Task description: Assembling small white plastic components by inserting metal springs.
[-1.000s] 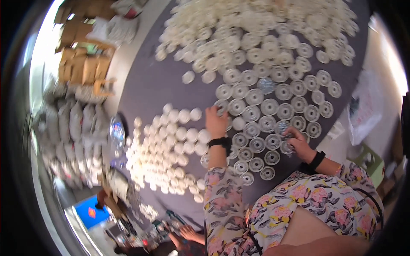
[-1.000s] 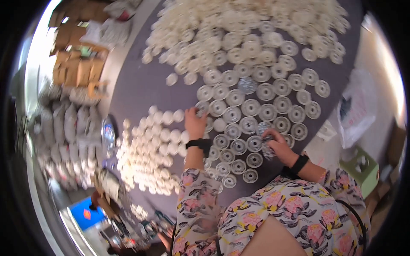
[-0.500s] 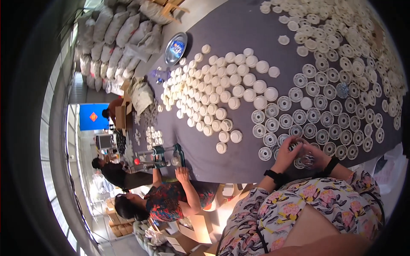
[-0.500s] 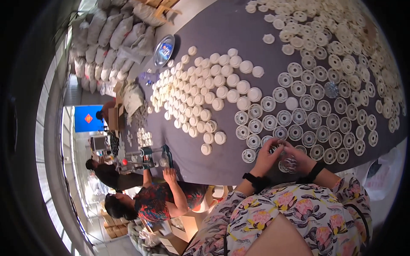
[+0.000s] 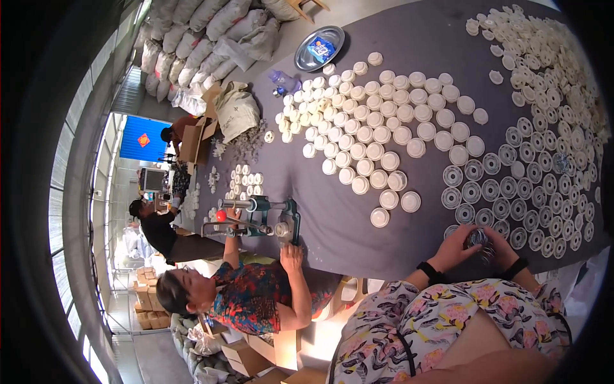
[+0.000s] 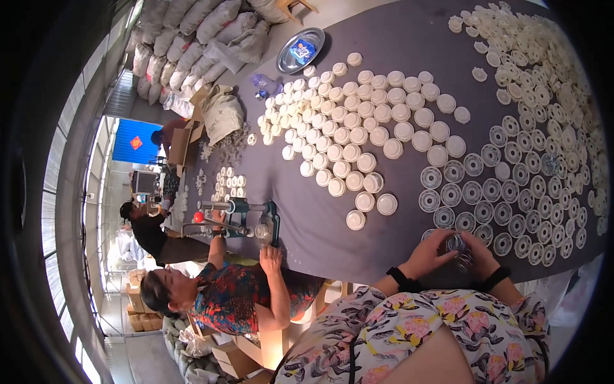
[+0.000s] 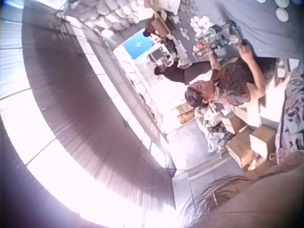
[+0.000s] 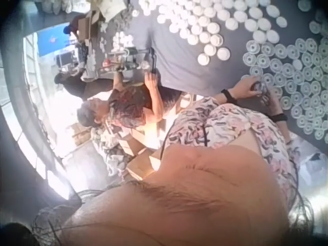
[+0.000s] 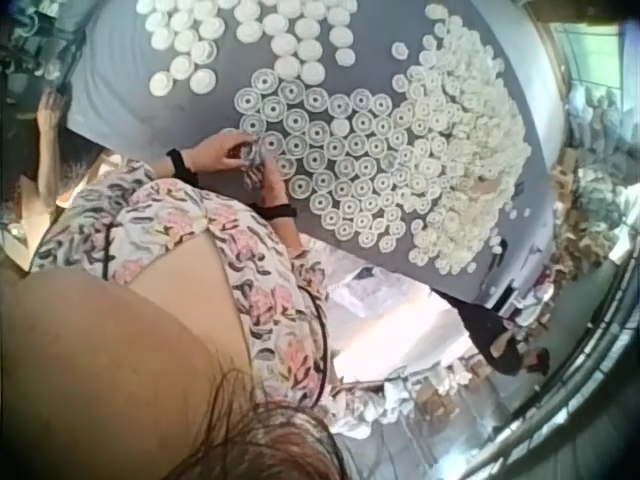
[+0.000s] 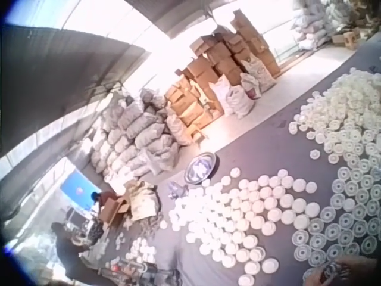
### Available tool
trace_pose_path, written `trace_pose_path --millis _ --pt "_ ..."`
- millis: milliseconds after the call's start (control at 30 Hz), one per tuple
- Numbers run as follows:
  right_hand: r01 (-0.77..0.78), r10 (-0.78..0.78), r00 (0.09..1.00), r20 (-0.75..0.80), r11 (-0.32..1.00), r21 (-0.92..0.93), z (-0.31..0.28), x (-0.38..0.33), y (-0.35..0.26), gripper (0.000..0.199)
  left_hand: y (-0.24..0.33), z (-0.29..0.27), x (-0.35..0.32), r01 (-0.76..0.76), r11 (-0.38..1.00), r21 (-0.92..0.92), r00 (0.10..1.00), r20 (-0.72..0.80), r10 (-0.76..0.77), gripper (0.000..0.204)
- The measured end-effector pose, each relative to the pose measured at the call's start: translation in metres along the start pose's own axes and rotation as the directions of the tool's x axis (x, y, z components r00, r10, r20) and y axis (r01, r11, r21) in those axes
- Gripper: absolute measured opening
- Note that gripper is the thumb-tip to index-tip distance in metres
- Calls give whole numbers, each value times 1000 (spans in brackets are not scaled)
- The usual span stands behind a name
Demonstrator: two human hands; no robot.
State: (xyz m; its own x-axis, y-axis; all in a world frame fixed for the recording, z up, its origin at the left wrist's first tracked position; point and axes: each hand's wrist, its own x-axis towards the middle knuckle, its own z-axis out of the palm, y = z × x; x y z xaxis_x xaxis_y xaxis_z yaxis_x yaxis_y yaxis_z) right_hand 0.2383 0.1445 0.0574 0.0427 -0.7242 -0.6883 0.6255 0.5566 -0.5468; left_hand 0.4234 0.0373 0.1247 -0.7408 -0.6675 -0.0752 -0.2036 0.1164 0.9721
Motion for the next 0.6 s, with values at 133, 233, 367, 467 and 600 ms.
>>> trace_pose_path --millis 133,233,367,467,600 --pt "-130 116 987 113 984 125 58 -5 -8 29 -18 -28 -14 -15 976 215 997 77 -2 38" --pt "-158 155 984 87 987 37 67 -3 1 27 -14 -38 -21 -33 959 283 995 99 5 36" --pt "-241 221 964 146 960 139 59 4 6 30 -2 -36 -25 -1 943 332 998 64 -21 36" --pt "-50 50 999 6 998 -44 85 -14 -9 32 -5 -20 -29 84 921 381 996 -32 -78 37" --pt "-359 328 928 178 914 187 68 -13 -7 32 -6 8 -51 268 922 279 961 -144 -235 40"
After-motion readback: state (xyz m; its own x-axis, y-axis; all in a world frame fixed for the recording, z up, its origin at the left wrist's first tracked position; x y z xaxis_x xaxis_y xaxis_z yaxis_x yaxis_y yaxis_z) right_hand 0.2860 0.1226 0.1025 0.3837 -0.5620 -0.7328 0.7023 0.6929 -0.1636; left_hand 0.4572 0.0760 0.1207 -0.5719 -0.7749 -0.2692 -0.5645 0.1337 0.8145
